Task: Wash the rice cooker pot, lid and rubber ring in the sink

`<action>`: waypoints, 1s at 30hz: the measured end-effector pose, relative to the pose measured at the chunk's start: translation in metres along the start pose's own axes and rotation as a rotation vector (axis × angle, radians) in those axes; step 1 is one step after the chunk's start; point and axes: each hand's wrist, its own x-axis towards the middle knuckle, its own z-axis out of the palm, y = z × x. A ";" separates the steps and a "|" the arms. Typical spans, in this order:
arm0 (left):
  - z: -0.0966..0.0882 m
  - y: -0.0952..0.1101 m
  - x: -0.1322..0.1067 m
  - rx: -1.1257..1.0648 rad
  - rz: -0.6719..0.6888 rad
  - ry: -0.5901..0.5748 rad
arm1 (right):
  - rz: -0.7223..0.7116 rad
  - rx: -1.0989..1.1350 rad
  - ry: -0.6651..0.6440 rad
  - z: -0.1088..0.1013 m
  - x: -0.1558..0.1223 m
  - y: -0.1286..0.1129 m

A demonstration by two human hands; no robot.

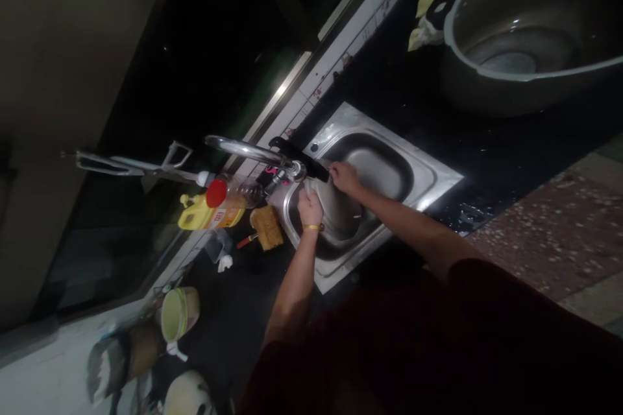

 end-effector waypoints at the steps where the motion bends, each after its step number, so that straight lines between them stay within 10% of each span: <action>1: 0.000 0.001 0.000 -0.001 0.002 -0.003 | 0.001 -0.008 0.006 -0.001 0.000 0.000; 19: -0.006 -0.016 0.015 0.000 -0.015 -0.001 | -0.049 0.096 0.074 0.016 -0.020 -0.029; 30: 0.000 0.017 0.000 0.123 0.066 -0.106 | -0.508 -0.432 -0.110 -0.062 -0.002 -0.043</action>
